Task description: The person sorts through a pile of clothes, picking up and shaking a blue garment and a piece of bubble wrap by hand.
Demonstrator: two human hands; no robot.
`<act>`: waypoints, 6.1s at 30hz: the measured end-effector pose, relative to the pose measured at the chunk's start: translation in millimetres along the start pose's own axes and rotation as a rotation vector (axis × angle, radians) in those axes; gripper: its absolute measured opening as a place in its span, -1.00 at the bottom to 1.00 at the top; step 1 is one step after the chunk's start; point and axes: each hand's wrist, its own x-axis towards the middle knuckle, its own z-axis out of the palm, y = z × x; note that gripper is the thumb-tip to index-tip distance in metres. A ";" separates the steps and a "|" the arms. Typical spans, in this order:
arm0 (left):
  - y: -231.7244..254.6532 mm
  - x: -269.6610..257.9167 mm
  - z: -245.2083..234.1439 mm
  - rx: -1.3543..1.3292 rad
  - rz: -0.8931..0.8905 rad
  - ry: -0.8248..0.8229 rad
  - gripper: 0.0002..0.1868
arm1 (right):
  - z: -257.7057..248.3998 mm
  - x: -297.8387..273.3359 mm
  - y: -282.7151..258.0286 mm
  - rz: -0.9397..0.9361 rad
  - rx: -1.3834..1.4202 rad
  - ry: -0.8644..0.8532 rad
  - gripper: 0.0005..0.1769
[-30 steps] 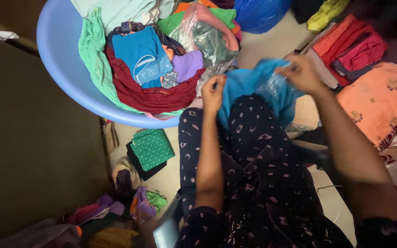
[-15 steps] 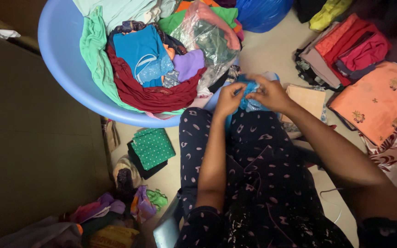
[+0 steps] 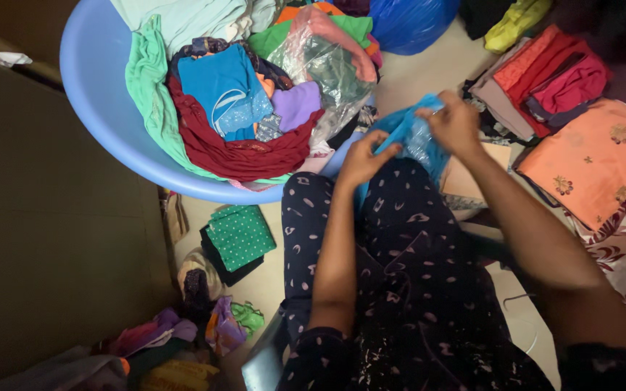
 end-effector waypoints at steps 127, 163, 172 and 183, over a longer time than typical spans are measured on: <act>-89.0 -2.4 -22.0 -0.171 0.040 0.085 -0.81 | -50.6 45.7 114.3 -0.122 0.897 0.508 -0.81; -14.3 -2.8 -9.5 -0.089 -0.055 -0.089 -0.73 | -20.5 12.9 29.1 -0.154 0.127 0.045 -0.68; -29.3 -9.5 -35.6 -0.125 -0.127 -0.203 -0.64 | -30.1 53.1 146.1 -0.106 0.726 0.514 -0.72; -46.1 19.9 -18.9 -0.647 -0.313 0.310 -0.74 | -38.4 40.0 91.6 -0.127 0.778 0.538 -0.75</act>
